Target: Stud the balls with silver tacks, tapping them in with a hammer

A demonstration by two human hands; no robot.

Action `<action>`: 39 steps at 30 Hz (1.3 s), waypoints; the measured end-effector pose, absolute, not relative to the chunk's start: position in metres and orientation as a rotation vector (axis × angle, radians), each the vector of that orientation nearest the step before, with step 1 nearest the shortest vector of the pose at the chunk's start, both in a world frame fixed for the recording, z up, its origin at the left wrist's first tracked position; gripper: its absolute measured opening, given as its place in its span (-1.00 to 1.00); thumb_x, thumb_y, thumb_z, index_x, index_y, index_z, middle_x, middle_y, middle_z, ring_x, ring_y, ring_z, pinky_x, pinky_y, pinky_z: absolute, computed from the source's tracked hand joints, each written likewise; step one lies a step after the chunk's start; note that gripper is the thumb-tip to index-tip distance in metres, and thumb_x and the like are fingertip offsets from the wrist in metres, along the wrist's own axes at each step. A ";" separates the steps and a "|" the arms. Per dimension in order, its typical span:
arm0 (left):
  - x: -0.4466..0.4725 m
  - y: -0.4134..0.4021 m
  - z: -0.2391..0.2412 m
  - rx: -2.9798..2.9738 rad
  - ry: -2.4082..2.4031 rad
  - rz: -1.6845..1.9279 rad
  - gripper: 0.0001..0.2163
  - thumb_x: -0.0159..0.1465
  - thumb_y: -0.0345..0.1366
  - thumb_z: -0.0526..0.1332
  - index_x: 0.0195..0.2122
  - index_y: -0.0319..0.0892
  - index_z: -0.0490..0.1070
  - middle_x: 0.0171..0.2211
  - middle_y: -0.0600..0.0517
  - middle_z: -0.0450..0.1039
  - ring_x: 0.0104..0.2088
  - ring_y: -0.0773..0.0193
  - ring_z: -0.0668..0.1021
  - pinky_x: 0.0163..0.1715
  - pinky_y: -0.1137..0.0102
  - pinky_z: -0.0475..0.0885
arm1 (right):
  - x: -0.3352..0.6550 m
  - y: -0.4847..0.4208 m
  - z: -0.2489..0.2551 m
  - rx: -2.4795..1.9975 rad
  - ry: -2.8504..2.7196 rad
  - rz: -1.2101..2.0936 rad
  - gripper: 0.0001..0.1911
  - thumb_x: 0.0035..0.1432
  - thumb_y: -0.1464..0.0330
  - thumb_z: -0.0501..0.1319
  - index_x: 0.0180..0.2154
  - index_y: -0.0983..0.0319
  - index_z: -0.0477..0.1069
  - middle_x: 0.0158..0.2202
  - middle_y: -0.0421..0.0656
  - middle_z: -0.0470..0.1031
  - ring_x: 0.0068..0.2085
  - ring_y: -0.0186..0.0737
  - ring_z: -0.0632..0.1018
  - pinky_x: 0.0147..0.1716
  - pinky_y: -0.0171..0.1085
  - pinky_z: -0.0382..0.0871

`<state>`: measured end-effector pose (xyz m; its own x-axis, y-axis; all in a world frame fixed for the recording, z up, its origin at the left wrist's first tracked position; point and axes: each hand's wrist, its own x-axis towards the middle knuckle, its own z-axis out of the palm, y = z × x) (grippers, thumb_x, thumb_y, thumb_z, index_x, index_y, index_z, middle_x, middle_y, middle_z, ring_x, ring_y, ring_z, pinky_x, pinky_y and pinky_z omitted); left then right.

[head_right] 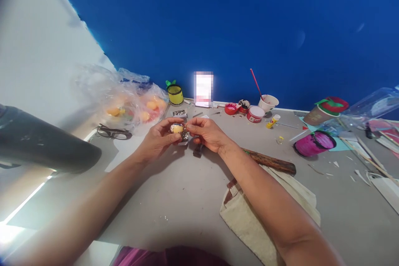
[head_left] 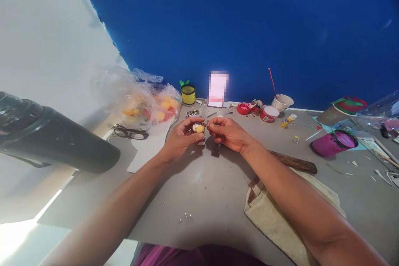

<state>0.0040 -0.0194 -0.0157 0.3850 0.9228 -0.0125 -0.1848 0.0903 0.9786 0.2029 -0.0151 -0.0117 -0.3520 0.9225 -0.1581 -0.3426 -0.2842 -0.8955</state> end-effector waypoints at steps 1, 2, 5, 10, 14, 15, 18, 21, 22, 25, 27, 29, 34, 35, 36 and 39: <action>0.004 -0.019 -0.016 1.144 0.771 0.967 -0.52 0.05 -0.34 0.51 0.01 -0.12 0.50 -0.31 0.08 0.51 -0.35 0.33 0.56 -0.30 0.36 0.49 | 0.203 -0.015 -0.011 -0.883 -1.005 1.786 -0.55 -0.25 0.17 0.63 -0.42 0.25 0.51 -0.44 -0.26 0.39 -0.44 -0.41 0.32 -0.62 -0.47 0.15; 0.004 -0.019 -0.015 1.109 0.743 0.959 -0.50 0.03 -0.35 0.52 0.02 -0.12 0.49 -0.29 0.07 0.51 -0.33 0.31 0.58 -0.29 0.35 0.49 | 0.204 -0.015 -0.011 -0.875 -1.010 1.793 -0.55 -0.25 0.17 0.63 -0.42 0.25 0.50 -0.44 -0.26 0.38 -0.44 -0.41 0.32 -0.62 -0.47 0.15; 0.004 -0.019 -0.014 1.038 0.704 0.940 -0.49 0.07 -0.34 0.51 0.06 -0.13 0.47 -0.24 0.03 0.54 -0.33 0.28 0.60 -0.31 0.34 0.48 | 0.205 -0.014 -0.011 -0.857 -1.023 1.796 -0.54 -0.24 0.15 0.63 -0.42 0.25 0.50 -0.43 -0.24 0.38 -0.42 -0.41 0.32 -0.61 -0.48 0.15; 0.002 -0.018 -0.012 0.911 0.643 0.955 -0.54 0.09 -0.38 0.51 0.04 -0.17 0.51 -0.19 -0.02 0.56 -0.34 0.31 0.58 -0.34 0.37 0.45 | 0.207 -0.013 -0.013 -0.828 -1.080 1.762 -0.53 -0.20 0.11 0.61 -0.43 0.25 0.49 -0.46 -0.25 0.34 -0.43 -0.41 0.30 -0.61 -0.48 0.13; 0.002 -0.016 -0.014 0.885 0.613 0.938 -0.54 0.13 -0.39 0.48 0.07 -0.18 0.53 -0.33 0.04 0.51 -0.40 0.34 0.53 -0.37 0.40 0.42 | 0.204 -0.014 -0.016 -0.835 -1.149 1.716 -0.56 -0.13 0.09 0.58 -0.40 0.25 0.52 -0.47 -0.25 0.36 -0.43 -0.39 0.33 -0.60 -0.46 0.14; 0.002 -0.016 -0.015 0.891 0.613 0.941 -0.54 0.13 -0.38 0.49 0.08 -0.17 0.53 -0.33 0.05 0.51 -0.39 0.34 0.53 -0.34 0.39 0.43 | 0.203 -0.015 -0.016 -0.843 -1.157 1.702 -0.57 -0.12 0.09 0.58 -0.39 0.25 0.52 -0.47 -0.24 0.37 -0.43 -0.39 0.34 -0.59 -0.45 0.14; 0.002 -0.015 -0.018 0.926 0.621 0.964 -0.56 0.13 -0.33 0.50 0.06 -0.17 0.54 -0.29 0.02 0.55 -0.34 0.28 0.58 -0.23 0.32 0.48 | 0.200 -0.017 -0.017 -0.851 -1.178 1.669 -0.57 -0.08 0.08 0.55 -0.37 0.25 0.52 -0.45 -0.22 0.43 -0.42 -0.37 0.39 -0.57 -0.43 0.17; 0.002 -0.015 -0.019 0.970 0.646 0.979 -0.55 0.14 -0.27 0.51 0.06 -0.18 0.54 -0.26 -0.01 0.57 -0.32 0.27 0.60 -0.17 0.29 0.48 | 0.199 -0.018 -0.018 -0.849 -1.215 1.654 -0.58 -0.02 0.06 0.52 -0.35 0.24 0.52 -0.42 -0.19 0.49 -0.38 -0.34 0.45 -0.55 -0.42 0.19; 0.002 -0.015 -0.019 0.980 0.658 0.979 -0.54 0.14 -0.25 0.51 0.07 -0.18 0.54 -0.26 0.00 0.58 -0.32 0.27 0.60 -0.16 0.29 0.48 | 0.199 -0.018 -0.018 -0.850 -1.224 1.651 -0.59 -0.01 0.06 0.52 -0.34 0.24 0.52 -0.42 -0.19 0.50 -0.37 -0.33 0.47 -0.55 -0.42 0.19; 0.002 -0.016 -0.019 0.997 0.687 0.980 -0.51 0.14 -0.24 0.52 0.09 -0.17 0.53 -0.26 0.00 0.58 -0.32 0.27 0.61 -0.13 0.27 0.49 | 0.199 -0.017 -0.019 -0.862 -1.245 1.643 -0.60 0.02 0.06 0.50 -0.34 0.24 0.52 -0.41 -0.18 0.52 -0.36 -0.31 0.50 -0.54 -0.41 0.19; 0.002 -0.016 -0.020 1.007 0.704 0.984 -0.51 0.14 -0.23 0.52 0.10 -0.17 0.54 -0.26 0.00 0.59 -0.32 0.27 0.61 -0.13 0.27 0.49 | 0.199 -0.017 -0.020 -0.877 -1.265 1.629 -0.60 0.02 0.05 0.49 -0.34 0.23 0.51 -0.42 -0.18 0.53 -0.36 -0.31 0.50 -0.54 -0.41 0.19; 0.002 -0.015 -0.020 1.018 0.721 0.990 -0.51 0.15 -0.22 0.51 0.10 -0.17 0.53 -0.26 0.00 0.59 -0.33 0.27 0.61 -0.16 0.27 0.49 | 0.198 -0.017 -0.020 -0.893 -1.283 1.601 -0.60 0.04 0.05 0.48 -0.34 0.23 0.51 -0.42 -0.19 0.53 -0.38 -0.32 0.49 -0.54 -0.41 0.21; 0.002 -0.016 -0.021 1.060 0.759 0.995 -0.52 0.19 -0.22 0.49 0.13 -0.18 0.53 -0.25 -0.02 0.59 -0.33 0.28 0.61 -0.20 0.29 0.48 | 0.194 -0.018 -0.019 -0.934 -1.279 1.537 -0.60 0.03 0.04 0.48 -0.35 0.22 0.49 -0.44 -0.23 0.48 -0.43 -0.36 0.44 -0.54 -0.41 0.21; 0.002 -0.016 -0.020 1.065 0.767 0.998 -0.53 0.20 -0.23 0.48 0.12 -0.17 0.54 -0.25 -0.02 0.59 -0.33 0.28 0.60 -0.19 0.29 0.49 | 0.194 -0.018 -0.019 -0.940 -1.282 1.532 -0.59 0.02 0.04 0.48 -0.35 0.22 0.49 -0.44 -0.23 0.47 -0.43 -0.36 0.43 -0.55 -0.41 0.21; 0.002 -0.017 -0.019 1.065 0.772 1.003 -0.54 0.20 -0.23 0.48 0.11 -0.17 0.55 -0.26 -0.02 0.59 -0.32 0.28 0.60 -0.18 0.28 0.49 | 0.194 -0.019 -0.018 -0.946 -1.287 1.526 -0.59 0.02 0.03 0.47 -0.35 0.22 0.49 -0.45 -0.23 0.47 -0.44 -0.37 0.42 -0.55 -0.41 0.20; 0.004 -0.019 -0.017 1.057 0.763 1.017 -0.59 0.19 -0.24 0.49 0.06 -0.18 0.58 -0.24 -0.03 0.59 -0.32 0.27 0.60 -0.16 0.26 0.50 | 0.196 -0.019 -0.017 -0.969 -1.316 1.494 -0.58 0.03 0.02 0.46 -0.35 0.23 0.50 -0.47 -0.25 0.44 -0.49 -0.41 0.36 -0.56 -0.41 0.19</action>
